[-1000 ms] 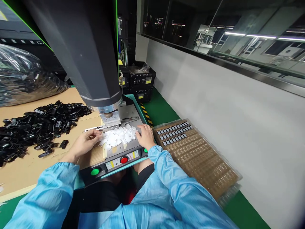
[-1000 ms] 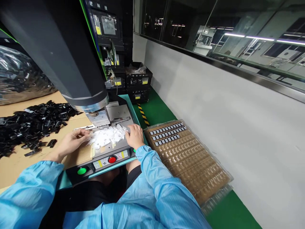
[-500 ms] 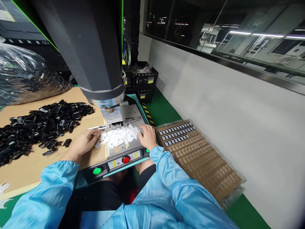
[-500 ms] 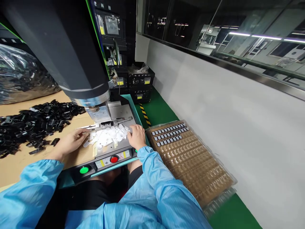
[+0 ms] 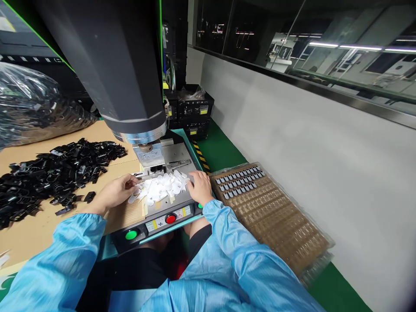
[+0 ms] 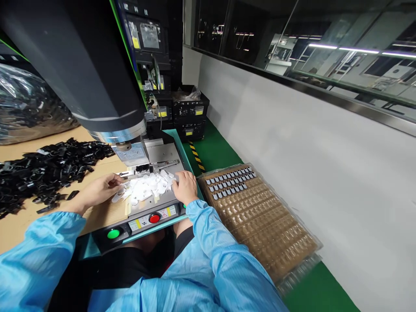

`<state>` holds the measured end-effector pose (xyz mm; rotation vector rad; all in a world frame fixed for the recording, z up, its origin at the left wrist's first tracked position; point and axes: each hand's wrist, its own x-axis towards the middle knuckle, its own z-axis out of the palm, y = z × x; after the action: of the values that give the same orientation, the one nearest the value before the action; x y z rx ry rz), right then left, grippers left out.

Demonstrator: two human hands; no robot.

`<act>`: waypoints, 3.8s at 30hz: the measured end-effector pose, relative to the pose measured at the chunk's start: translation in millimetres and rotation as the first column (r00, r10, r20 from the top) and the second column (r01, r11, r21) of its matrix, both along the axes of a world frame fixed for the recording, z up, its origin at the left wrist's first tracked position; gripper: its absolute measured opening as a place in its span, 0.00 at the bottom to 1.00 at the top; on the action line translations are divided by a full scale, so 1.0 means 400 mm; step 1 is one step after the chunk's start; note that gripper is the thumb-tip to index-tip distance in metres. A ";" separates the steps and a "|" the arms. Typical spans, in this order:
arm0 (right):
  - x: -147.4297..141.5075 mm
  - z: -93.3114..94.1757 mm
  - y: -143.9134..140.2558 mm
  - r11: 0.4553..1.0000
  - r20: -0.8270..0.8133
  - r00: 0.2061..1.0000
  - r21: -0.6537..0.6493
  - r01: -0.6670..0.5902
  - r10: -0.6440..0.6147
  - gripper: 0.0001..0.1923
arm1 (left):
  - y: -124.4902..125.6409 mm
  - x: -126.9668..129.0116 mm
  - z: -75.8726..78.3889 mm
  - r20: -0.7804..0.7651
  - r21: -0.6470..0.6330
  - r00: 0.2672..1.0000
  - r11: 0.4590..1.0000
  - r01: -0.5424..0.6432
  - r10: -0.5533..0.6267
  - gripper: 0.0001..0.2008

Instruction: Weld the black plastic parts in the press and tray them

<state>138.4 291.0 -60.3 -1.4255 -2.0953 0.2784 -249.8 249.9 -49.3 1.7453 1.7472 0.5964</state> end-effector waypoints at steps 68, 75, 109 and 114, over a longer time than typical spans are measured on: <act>-0.122 0.039 0.045 0.947 -0.148 0.935 0.068 -0.315 0.322 0.06 | -0.080 0.217 -0.063 -0.048 0.538 0.999 0.842 0.045 -0.023 0.13; -0.117 0.044 0.045 0.945 -0.157 0.932 0.065 -0.320 0.326 0.06 | -0.073 0.208 -0.052 0.129 0.584 0.991 0.810 -0.045 -0.039 0.13; -0.173 0.025 -0.038 0.934 0.187 0.936 0.140 -0.327 0.300 0.09 | -0.161 0.224 -0.074 -0.282 0.483 0.953 0.875 0.042 0.110 0.35; -0.169 0.019 -0.041 0.937 0.139 0.945 0.150 -0.315 0.295 0.08 | -0.159 0.231 -0.066 -0.272 0.497 0.955 0.867 0.034 0.119 0.31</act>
<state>70.8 274.8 -52.8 -1.0363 -2.3730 0.1353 -157.5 186.1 -75.5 2.2492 1.9596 0.9101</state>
